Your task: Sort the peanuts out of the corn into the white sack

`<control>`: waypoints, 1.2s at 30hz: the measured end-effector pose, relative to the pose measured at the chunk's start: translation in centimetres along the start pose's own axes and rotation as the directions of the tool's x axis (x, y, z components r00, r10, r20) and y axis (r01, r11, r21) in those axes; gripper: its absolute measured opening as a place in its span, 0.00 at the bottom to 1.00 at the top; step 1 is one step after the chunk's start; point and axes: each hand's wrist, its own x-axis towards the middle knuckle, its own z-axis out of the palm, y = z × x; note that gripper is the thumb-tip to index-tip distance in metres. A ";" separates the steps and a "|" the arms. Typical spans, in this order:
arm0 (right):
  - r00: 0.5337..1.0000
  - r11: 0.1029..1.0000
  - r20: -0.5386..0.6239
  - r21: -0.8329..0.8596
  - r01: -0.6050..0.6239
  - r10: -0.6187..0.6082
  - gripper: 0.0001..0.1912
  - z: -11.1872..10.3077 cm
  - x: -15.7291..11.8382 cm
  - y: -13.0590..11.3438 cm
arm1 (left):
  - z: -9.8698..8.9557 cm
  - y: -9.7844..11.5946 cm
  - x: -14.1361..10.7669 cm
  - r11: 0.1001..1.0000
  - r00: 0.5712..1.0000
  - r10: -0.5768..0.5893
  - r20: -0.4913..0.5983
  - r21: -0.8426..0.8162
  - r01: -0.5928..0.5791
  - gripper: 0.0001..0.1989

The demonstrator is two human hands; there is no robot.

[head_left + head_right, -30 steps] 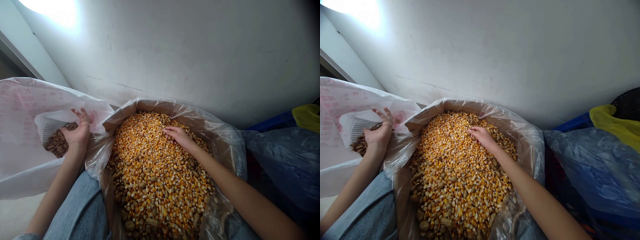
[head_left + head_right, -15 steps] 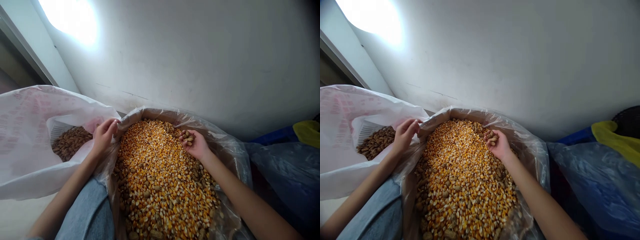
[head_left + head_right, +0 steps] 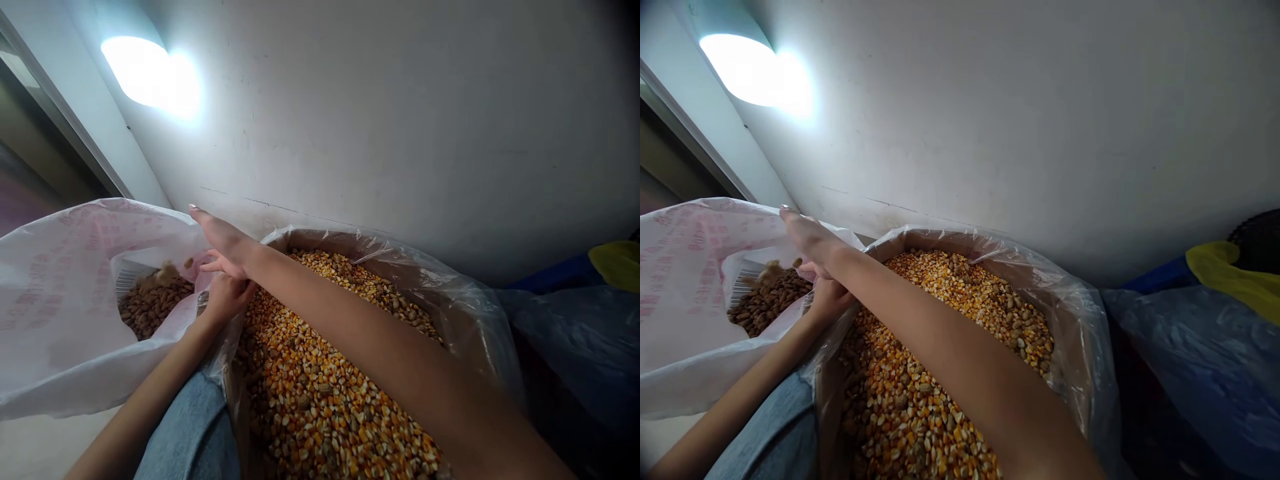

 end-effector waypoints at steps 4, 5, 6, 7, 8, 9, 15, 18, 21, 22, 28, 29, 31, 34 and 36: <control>0.997 0.973 0.049 -0.220 0.074 -0.065 0.13 -5.0 -3.2 3.8 | -0.4 0.4 0.0 0.996 0.998 0.060 0.010 -0.064 -0.059 0.14; 0.997 0.950 0.060 -0.303 0.071 -0.055 0.12 -6.7 -4.7 5.1 | -0.5 0.6 0.0 0.994 0.997 0.079 0.017 -0.081 -0.077 0.14; 0.998 0.914 0.041 -0.400 0.062 -0.050 0.11 -8.1 -6.2 6.3 | -0.6 0.8 0.0 0.992 0.996 0.091 0.023 -0.093 -0.089 0.14; 0.996 0.852 0.009 -0.517 0.078 -0.086 0.11 -9.3 -7.7 7.4 | -0.7 0.9 0.1 0.991 0.995 0.096 0.028 -0.099 -0.093 0.14; 0.995 0.790 -0.001 -0.607 0.082 -0.105 0.10 -10.1 -9.2 8.5 | -0.7 1.0 0.1 0.990 0.995 0.096 0.031 -0.105 -0.092 0.14; 0.994 0.730 0.022 -0.677 0.093 -0.106 0.10 -10.5 -10.5 9.5 | -0.7 1.1 0.0 0.989 0.994 0.099 0.041 -0.117 -0.094 0.14; 0.948 0.224 0.247 -0.930 0.290 -0.201 0.10 -8.3 -13.3 13.7 | 0.1 1.4 -0.4 0.960 0.823 0.278 0.495 -0.167 -0.224 0.14; 0.938 0.087 0.263 -0.954 0.288 -0.224 0.09 -7.8 -12.9 14.5 | 0.5 1.6 -0.6 0.962 0.740 0.237 0.630 -0.046 -0.269 0.14; 0.932 0.081 0.255 -0.956 0.283 -0.256 0.08 -8.1 -12.6 15.4 | 0.7 1.8 -0.8 0.950 0.732 0.232 0.640 0.012 -0.311 0.14; 0.930 0.089 0.256 -0.954 0.287 -0.263 0.07 -8.3 -12.7 15.6 | 0.7 1.8 -0.8 0.947 0.731 0.239 0.639 0.013 -0.322 0.14; 0.932 0.114 0.212 -0.961 0.254 -0.293 0.08 -6.8 -14.2 13.3 | 0.8 1.8 -0.9 0.961 0.738 0.234 0.633 -0.038 -0.272 0.17; 0.929 0.078 0.225 -0.963 0.258 -0.293 0.07 -6.0 -14.8 12.3 | 0.8 1.8 -0.9 0.966 0.744 0.230 0.627 -0.056 -0.251 0.18; 0.919 -0.026 0.278 -0.959 0.282 -0.279 0.07 -3.8 -16.3 10.6 | 0.8 1.7 -0.8 0.972 0.757 0.224 0.614 -0.081 -0.221 0.18; 0.908 -0.094 0.334 -0.943 0.320 -0.252 0.12 0.0 -19.0 11.5 | 1.0 1.8 -0.7 0.975 0.772 0.214 0.598 -0.082 -0.207 0.19; 0.908 -0.039 0.360 -0.932 0.360 -0.215 0.15 2.4 -21.1 14.7 | 1.1 1.8 -0.7 0.976 0.777 0.210 0.593 -0.075 -0.206 0.19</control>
